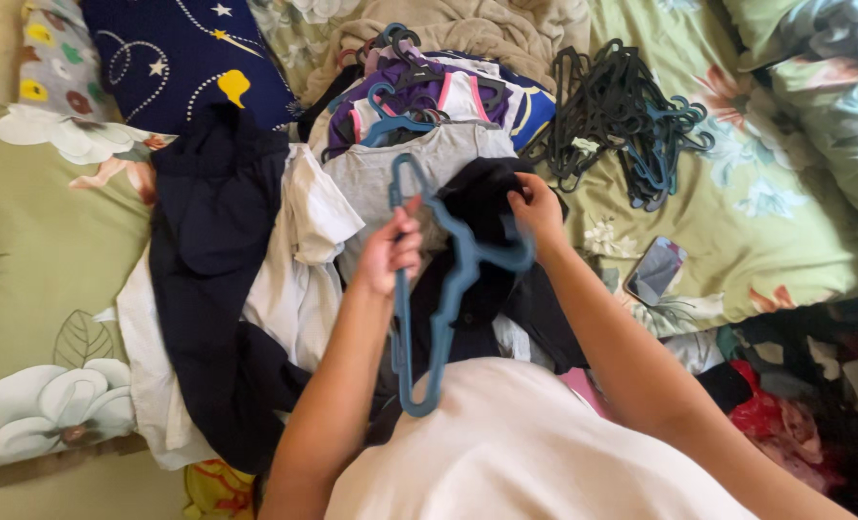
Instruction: The person sorts through a pile of clothes on a bed, removes hangers from various shirts and pants, and separates items into smaller piles.
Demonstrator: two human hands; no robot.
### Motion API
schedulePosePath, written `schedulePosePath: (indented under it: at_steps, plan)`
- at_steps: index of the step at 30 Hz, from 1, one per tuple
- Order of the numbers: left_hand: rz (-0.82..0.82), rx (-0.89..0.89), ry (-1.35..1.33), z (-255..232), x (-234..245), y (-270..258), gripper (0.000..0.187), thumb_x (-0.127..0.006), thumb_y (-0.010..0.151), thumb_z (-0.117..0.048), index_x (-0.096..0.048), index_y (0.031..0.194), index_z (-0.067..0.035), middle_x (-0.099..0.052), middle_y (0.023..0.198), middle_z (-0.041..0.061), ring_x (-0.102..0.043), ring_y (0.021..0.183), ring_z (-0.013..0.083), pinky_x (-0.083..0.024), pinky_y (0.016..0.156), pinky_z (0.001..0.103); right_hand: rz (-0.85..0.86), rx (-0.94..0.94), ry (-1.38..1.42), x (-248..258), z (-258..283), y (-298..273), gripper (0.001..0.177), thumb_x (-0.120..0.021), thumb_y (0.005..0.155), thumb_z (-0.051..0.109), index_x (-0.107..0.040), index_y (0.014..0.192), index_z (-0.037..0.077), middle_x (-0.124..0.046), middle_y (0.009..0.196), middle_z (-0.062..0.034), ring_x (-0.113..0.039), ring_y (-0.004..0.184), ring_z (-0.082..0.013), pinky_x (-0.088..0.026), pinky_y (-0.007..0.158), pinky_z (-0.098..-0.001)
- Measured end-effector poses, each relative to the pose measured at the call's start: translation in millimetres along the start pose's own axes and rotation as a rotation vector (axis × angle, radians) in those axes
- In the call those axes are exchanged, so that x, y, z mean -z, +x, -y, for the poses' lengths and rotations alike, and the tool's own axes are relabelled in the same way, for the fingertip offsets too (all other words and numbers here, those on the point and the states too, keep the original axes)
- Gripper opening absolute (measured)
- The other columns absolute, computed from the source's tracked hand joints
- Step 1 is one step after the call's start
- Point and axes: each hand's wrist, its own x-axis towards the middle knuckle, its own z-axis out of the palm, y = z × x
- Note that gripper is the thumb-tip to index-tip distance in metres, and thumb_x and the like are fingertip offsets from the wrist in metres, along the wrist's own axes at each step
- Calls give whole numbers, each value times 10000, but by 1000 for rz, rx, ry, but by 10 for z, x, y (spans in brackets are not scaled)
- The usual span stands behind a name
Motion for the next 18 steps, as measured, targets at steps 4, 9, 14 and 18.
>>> schedulePosePath:
  at_steps: [4, 9, 14, 18]
  plan:
    - [-71, -258, -16, 28, 74, 98, 398, -540, 1085, -338, -551, 1371, -60, -624, 907, -3, -330, 534, 47, -255, 430, 198, 5, 197, 54, 70, 288, -326, 452, -547, 1205, 363, -521, 1509, 30, -524, 1521, -142, -464, 1392, -243, -353, 1137, -376]
    - [-364, -671, 404, 446, -209, 470, 436, -495, 1061, -442, -553, 1308, -88, -602, 841, -1, -354, 523, 67, -290, 444, 220, 683, -517, 726, 73, 1032, -1109, 413, -591, 902, 368, -595, 1283, 207, -648, 1243, -41, -692, 999, -182, -605, 779, -413]
    - [-381, -647, 800, 541, -236, 709, 532, -607, 972, -459, -478, 1373, -135, -472, 1048, 61, -329, 787, 180, -299, 648, 313, 309, -205, 133, 471, 495, -902, 177, -655, 985, 256, -628, 1045, 92, -681, 750, -7, -625, 615, -111, -523, 525, -270]
    - [-409, -447, 1887, 762, -43, 749, 817, -779, 838, -437, -361, 1498, -197, -319, 1364, 161, -314, 1160, 342, -308, 937, 449, 26, -205, 256, 1080, -142, -81, 267, -645, 1039, 336, -608, 1065, 73, -669, 805, -15, -609, 635, -126, -505, 553, -298]
